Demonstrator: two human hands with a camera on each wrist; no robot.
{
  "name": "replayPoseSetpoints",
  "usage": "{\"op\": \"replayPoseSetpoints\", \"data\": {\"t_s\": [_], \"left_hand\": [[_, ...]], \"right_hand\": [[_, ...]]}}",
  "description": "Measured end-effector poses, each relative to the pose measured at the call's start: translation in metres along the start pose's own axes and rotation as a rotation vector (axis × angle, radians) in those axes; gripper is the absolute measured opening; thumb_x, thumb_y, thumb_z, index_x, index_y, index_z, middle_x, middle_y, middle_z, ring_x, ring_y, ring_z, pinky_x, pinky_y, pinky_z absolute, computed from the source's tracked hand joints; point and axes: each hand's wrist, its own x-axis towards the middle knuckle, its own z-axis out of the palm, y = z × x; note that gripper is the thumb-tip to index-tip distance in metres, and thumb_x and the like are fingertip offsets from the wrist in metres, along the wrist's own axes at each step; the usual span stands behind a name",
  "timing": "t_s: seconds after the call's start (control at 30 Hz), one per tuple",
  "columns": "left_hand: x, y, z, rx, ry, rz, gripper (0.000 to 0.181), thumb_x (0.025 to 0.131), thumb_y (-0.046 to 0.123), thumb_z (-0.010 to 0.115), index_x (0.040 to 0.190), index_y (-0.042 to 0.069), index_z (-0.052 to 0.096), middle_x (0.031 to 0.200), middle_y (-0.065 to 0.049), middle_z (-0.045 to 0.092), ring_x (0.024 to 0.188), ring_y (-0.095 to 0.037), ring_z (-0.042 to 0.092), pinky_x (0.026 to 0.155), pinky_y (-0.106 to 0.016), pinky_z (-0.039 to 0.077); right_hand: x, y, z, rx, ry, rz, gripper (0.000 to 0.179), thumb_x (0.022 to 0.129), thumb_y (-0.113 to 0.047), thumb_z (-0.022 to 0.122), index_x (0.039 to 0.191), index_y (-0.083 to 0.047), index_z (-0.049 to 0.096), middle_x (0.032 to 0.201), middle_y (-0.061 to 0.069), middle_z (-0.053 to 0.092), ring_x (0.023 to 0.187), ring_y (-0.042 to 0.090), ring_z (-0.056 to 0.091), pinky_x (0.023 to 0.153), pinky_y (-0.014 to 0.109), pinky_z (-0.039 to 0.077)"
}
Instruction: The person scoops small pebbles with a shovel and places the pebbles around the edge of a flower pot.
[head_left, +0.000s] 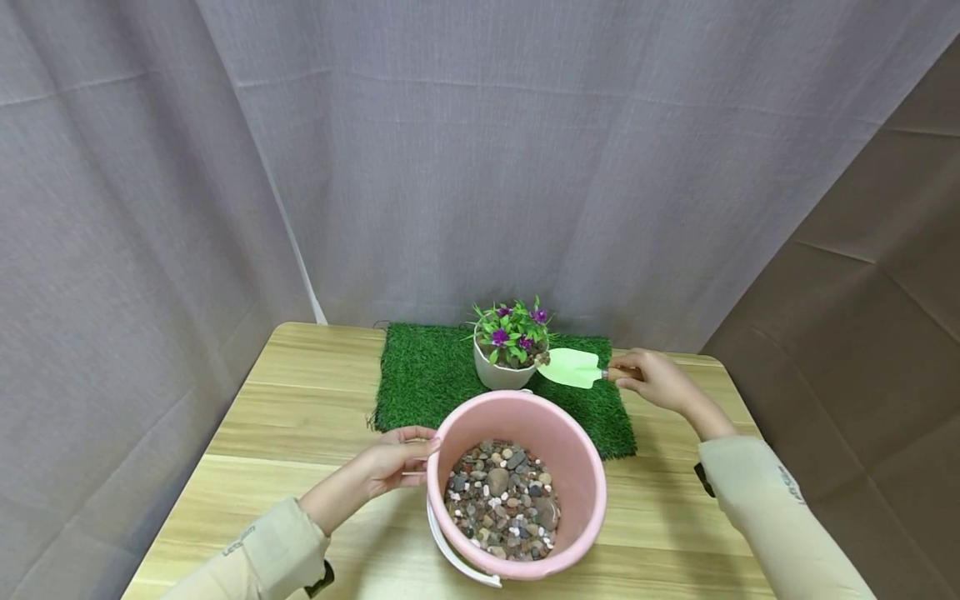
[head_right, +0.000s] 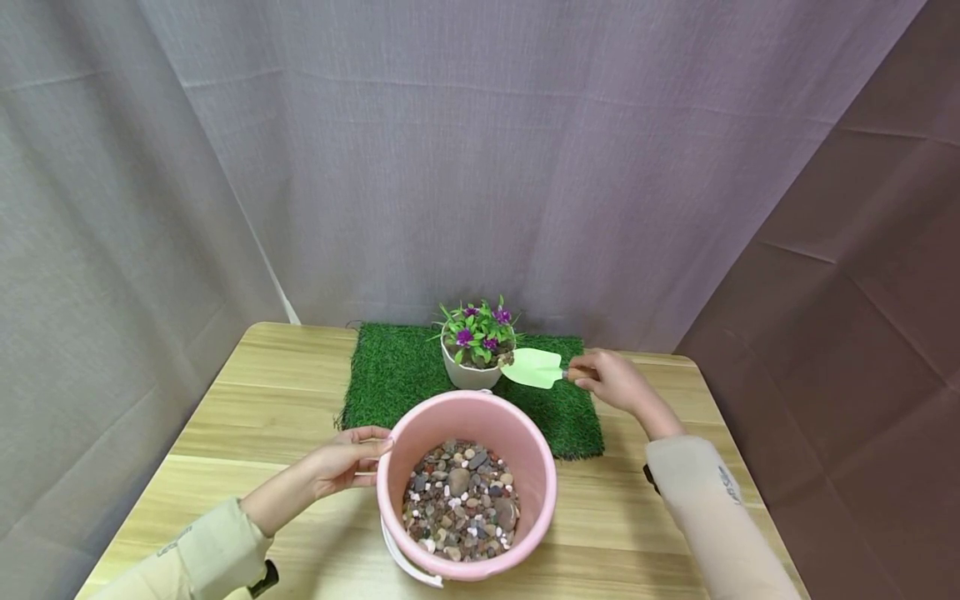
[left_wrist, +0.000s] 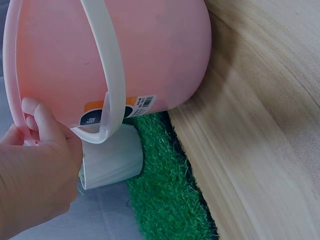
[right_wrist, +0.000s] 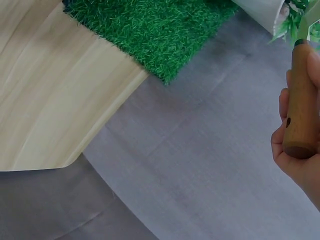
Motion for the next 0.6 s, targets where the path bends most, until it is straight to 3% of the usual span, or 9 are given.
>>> {"op": "replayPoseSetpoints", "data": {"t_s": [0.13, 0.37, 0.6], "left_hand": [[0.0, 0.001, 0.0, -0.003, 0.003, 0.0, 0.023, 0.092, 0.012, 0.059, 0.112, 0.004, 0.054, 0.081, 0.001, 0.067, 0.072, -0.007, 0.066, 0.068, -0.02, 0.061], [-0.001, 0.001, 0.001, -0.004, 0.004, 0.011, 0.025, 0.091, 0.013, 0.06, 0.113, 0.003, 0.054, 0.081, 0.001, 0.067, 0.072, -0.007, 0.066, 0.068, -0.02, 0.061], [0.001, -0.004, -0.004, -0.02, -0.06, 0.066, 0.032, 0.084, 0.022, 0.071, 0.108, 0.006, 0.056, 0.082, 0.002, 0.069, 0.074, -0.006, 0.067, 0.068, -0.019, 0.06]], "right_hand": [[0.011, 0.002, 0.005, -0.036, -0.017, -0.002, 0.017, 0.084, -0.005, 0.068, 0.1, 0.0, 0.069, 0.086, 0.008, 0.068, 0.072, 0.015, 0.059, 0.064, 0.033, 0.054], [0.029, -0.004, 0.007, -0.167, -0.007, 0.015, 0.021, 0.081, -0.009, 0.071, 0.1, 0.0, 0.07, 0.086, 0.012, 0.069, 0.077, 0.028, 0.062, 0.069, 0.05, 0.055], [0.039, -0.015, 0.006, -0.263, -0.001, 0.005, 0.011, 0.081, -0.008, 0.07, 0.091, -0.008, 0.072, 0.078, 0.006, 0.067, 0.074, 0.027, 0.06, 0.058, 0.045, 0.051]]}}
